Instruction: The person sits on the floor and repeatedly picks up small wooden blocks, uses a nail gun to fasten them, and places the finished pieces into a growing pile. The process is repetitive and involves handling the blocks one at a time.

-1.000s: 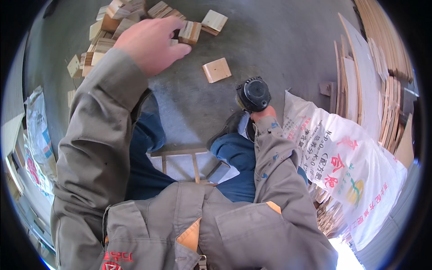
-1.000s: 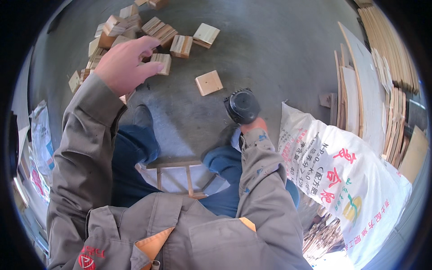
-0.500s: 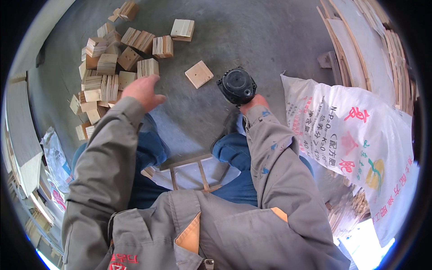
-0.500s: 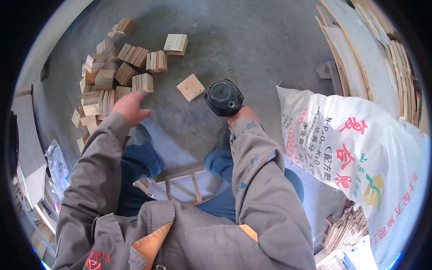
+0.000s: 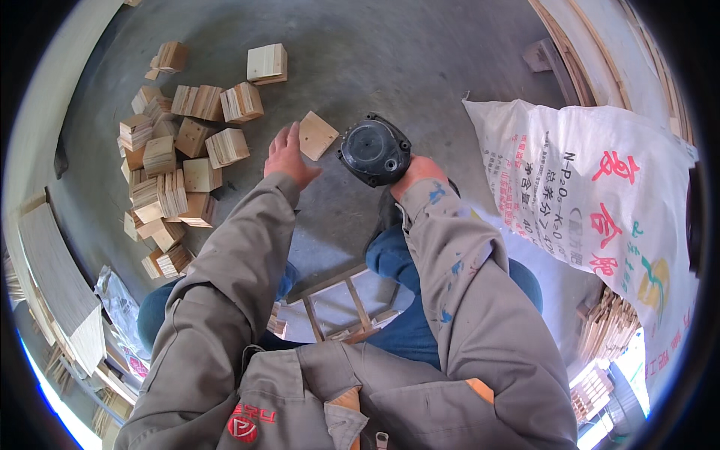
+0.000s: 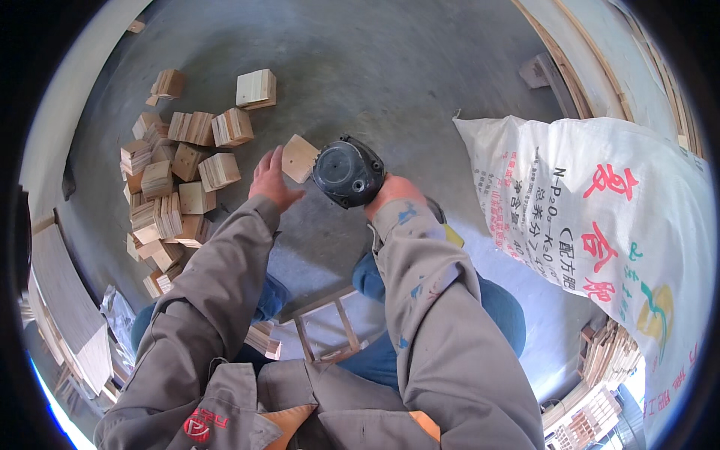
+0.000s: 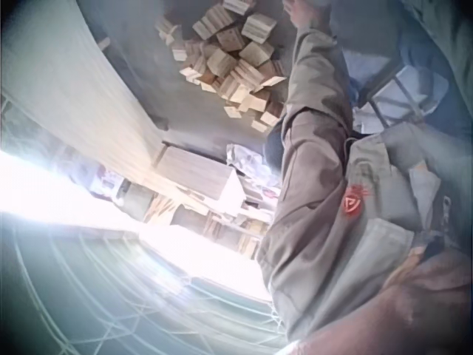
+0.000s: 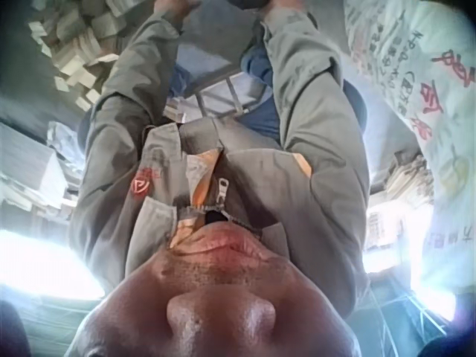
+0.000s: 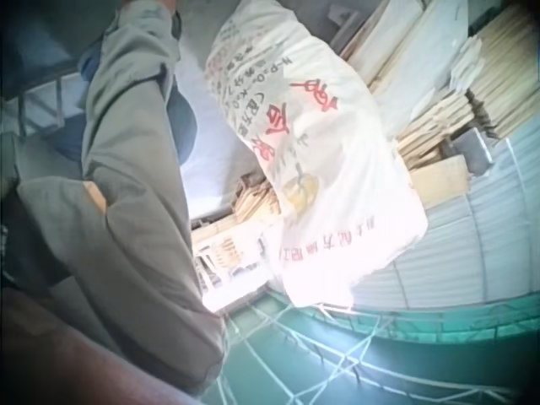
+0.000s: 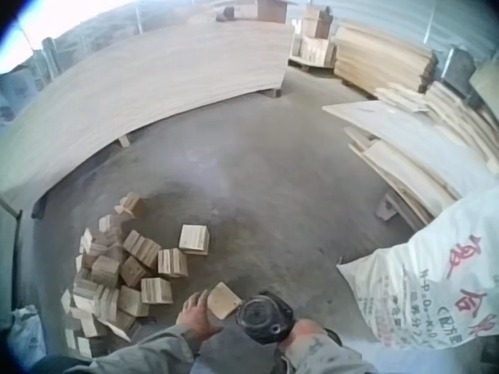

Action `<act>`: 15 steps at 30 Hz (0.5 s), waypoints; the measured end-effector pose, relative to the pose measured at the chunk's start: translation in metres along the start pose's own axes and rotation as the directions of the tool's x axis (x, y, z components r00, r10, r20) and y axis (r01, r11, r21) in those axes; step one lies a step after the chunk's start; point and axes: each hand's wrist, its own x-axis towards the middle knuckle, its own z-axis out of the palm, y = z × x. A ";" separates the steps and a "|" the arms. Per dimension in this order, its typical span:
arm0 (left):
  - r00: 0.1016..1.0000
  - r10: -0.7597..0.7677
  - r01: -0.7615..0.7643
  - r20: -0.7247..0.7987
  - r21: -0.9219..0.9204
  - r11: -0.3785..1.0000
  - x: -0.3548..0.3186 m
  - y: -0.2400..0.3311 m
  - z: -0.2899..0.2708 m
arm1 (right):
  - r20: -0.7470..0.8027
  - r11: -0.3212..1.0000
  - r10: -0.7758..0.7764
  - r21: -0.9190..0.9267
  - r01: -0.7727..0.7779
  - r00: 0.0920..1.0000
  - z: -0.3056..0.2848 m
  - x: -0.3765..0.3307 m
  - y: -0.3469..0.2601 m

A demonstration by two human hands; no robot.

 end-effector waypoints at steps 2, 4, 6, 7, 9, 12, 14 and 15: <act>0.999 0.020 -0.021 -0.027 -0.014 1.000 0.010 0.007 0.008 | 0.017 1.000 0.026 -0.004 -0.026 1.000 -0.003 0.002 -0.001; 0.999 0.026 -0.026 -0.026 -0.017 1.000 0.019 0.010 0.015 | 0.019 0.999 0.031 0.007 -0.031 0.999 -0.006 0.001 -0.002; 1.000 0.017 -0.017 -0.014 -0.011 1.000 0.027 0.009 0.020 | 0.019 0.999 0.032 0.015 -0.033 0.999 -0.008 -0.001 -0.004; 1.000 0.005 -0.005 -0.001 -0.006 1.000 0.030 0.008 0.023 | 0.019 0.999 0.032 0.016 -0.033 0.999 -0.008 -0.002 -0.004; 1.000 -0.003 0.003 0.017 -0.005 1.000 0.039 0.002 0.027 | 0.017 0.999 0.034 0.005 -0.034 0.999 -0.008 0.000 -0.006; 0.999 -0.009 0.010 0.052 -0.028 1.000 0.041 0.000 0.022 | 0.029 0.998 0.042 -0.048 -0.040 0.999 -0.004 0.003 -0.002; 0.998 -0.021 0.024 0.064 -0.050 0.998 0.040 0.000 0.009 | 0.027 0.996 0.027 -0.086 -0.025 0.999 -0.006 0.006 -0.003; 0.996 -0.036 0.044 0.084 -0.089 0.995 0.039 -0.003 0.003 | 0.030 0.996 0.036 -0.085 -0.033 0.999 -0.007 0.005 -0.004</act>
